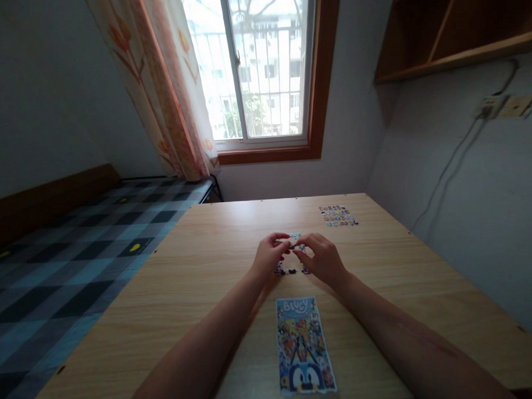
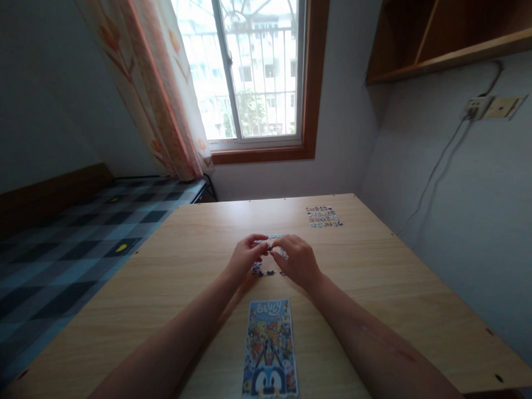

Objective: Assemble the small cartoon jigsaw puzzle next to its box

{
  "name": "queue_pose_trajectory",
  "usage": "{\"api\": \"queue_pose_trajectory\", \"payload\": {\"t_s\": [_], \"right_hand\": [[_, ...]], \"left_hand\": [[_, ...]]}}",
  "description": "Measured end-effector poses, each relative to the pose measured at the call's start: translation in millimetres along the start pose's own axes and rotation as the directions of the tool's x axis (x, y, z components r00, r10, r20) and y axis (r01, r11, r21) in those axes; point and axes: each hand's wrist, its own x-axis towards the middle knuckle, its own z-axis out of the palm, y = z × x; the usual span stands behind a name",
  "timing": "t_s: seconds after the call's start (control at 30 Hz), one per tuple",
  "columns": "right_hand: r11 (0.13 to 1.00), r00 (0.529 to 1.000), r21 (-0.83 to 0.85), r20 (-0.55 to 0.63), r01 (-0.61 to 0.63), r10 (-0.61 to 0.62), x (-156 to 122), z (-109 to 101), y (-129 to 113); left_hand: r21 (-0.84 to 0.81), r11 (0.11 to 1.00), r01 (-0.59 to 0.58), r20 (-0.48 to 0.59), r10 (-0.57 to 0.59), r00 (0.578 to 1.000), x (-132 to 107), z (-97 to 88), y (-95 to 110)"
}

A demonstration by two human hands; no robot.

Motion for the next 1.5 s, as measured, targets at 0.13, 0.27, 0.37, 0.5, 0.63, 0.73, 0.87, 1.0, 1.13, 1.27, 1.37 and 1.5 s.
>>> {"api": "queue_pose_trajectory", "payload": {"t_s": [0.13, 0.27, 0.37, 0.5, 0.63, 0.73, 0.87, 1.0, 1.13, 1.27, 1.37, 1.5], "right_hand": [[0.999, 0.999, 0.004, 0.007, 0.039, -0.039, 1, -2, 1], [0.996, 0.996, -0.034, 0.034, 0.078, -0.077, 1, -2, 4], [0.996, 0.996, -0.062, 0.067, 0.065, -0.061, 1, -2, 5], [1.000, 0.994, -0.017, 0.113, 0.008, -0.006, 1, -4, 7], [1.000, 0.989, 0.031, 0.145, 0.002, -0.006, 1, -5, 12], [0.999, 0.985, 0.036, 0.171, 0.011, -0.017, 3, -8, 14], [0.998, 0.949, 0.066, 0.315, -0.022, 0.000, 6, -16, 14], [0.998, 0.856, 0.064, 0.517, -0.026, -0.011, 9, -25, 14], [0.998, 0.791, 0.058, 0.611, -0.032, -0.010, 9, -28, 16], [0.998, 0.775, 0.055, 0.632, -0.032, -0.010, 7, -26, 15], [0.999, 0.771, 0.035, 0.637, -0.036, 0.005, 6, -24, 13], [0.999, 0.753, 0.024, 0.658, -0.034, 0.009, 6, -23, 10]], "left_hand": [[0.027, 1.000, -0.008, 0.017, 0.008, 1.000, 3, -1.4, -3], [0.076, 0.996, -0.047, 0.033, 0.044, 0.998, 3, -2.2, -2], [0.105, 0.993, -0.063, 0.047, 0.058, 0.997, 1, -2.0, -1], [0.159, 0.981, -0.113, 0.074, 0.102, 0.992, 1, -1.9, -2], [0.214, 0.963, -0.164, 0.125, 0.140, 0.982, 2, -2.5, -7], [0.235, 0.956, -0.175, 0.178, 0.135, 0.975, 3, -4.0, -10], [0.490, 0.817, -0.305, 0.211, 0.228, 0.951, 0, -10.4, -8], [0.767, 0.415, -0.490, 0.326, 0.407, 0.853, -5, -19.9, -5], [0.854, 0.252, -0.454, 0.371, 0.316, 0.873, -7, -23.9, -5], [0.892, 0.211, -0.401, 0.369, 0.173, 0.913, -5, -24.4, -6], [0.895, 0.203, -0.397, 0.375, 0.139, 0.917, -4, -25.4, -6], [0.901, 0.201, -0.385, 0.368, 0.116, 0.922, -3, -26.7, -8]]}}
